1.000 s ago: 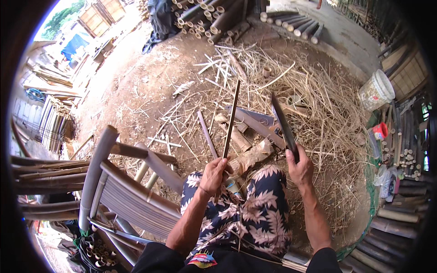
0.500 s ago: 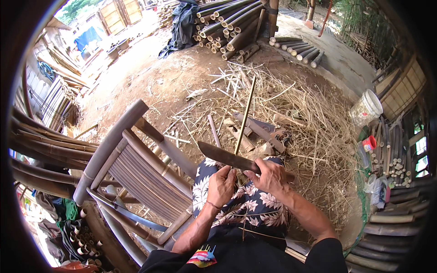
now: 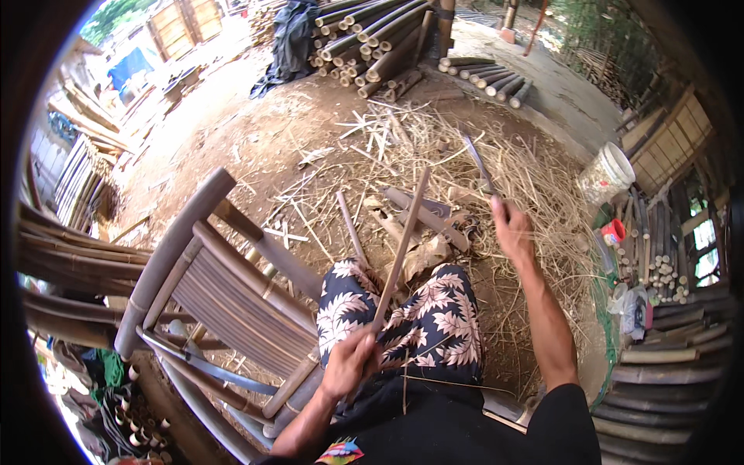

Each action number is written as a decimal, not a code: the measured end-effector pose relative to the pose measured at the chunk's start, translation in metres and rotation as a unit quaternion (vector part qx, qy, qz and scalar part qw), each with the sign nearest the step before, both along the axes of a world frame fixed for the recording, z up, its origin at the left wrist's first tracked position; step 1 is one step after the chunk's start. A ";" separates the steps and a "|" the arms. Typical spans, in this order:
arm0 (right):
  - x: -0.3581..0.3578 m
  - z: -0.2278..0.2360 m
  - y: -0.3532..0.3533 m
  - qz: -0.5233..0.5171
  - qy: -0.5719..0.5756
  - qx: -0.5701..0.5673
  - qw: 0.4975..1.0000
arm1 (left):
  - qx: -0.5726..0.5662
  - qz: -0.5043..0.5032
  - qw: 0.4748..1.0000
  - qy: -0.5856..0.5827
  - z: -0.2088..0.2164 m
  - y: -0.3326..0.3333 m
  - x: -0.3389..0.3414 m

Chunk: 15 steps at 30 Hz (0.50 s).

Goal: The person uses a machete to shave and refine thin strips of bamboo while holding them against a piece of wood in their lap.

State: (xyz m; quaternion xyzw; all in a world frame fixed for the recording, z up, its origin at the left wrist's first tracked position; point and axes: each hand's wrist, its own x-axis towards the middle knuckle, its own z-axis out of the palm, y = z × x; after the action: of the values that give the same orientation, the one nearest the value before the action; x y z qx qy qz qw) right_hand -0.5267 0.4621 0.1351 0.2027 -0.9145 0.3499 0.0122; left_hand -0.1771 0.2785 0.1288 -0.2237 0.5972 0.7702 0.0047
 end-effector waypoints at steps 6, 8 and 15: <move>0.142 -0.014 -0.049 0.256 0.140 -0.054 0.955 | 0.080 0.080 0.992 0.051 0.016 -0.007 -0.083; 0.145 -0.015 -0.048 0.236 0.139 -0.049 0.961 | 0.038 0.095 0.992 0.074 0.020 0.001 -0.087; 0.105 -0.015 -0.054 0.147 0.008 0.048 0.988 | 0.022 0.082 0.995 0.061 0.029 0.010 -0.076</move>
State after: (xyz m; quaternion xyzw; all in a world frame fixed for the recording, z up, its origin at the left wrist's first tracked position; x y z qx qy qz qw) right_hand -0.4217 0.4084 0.1197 0.3384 -0.8902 0.3020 -0.0421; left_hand -0.2526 0.2887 0.1582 -0.2239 0.5589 0.7933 -0.0900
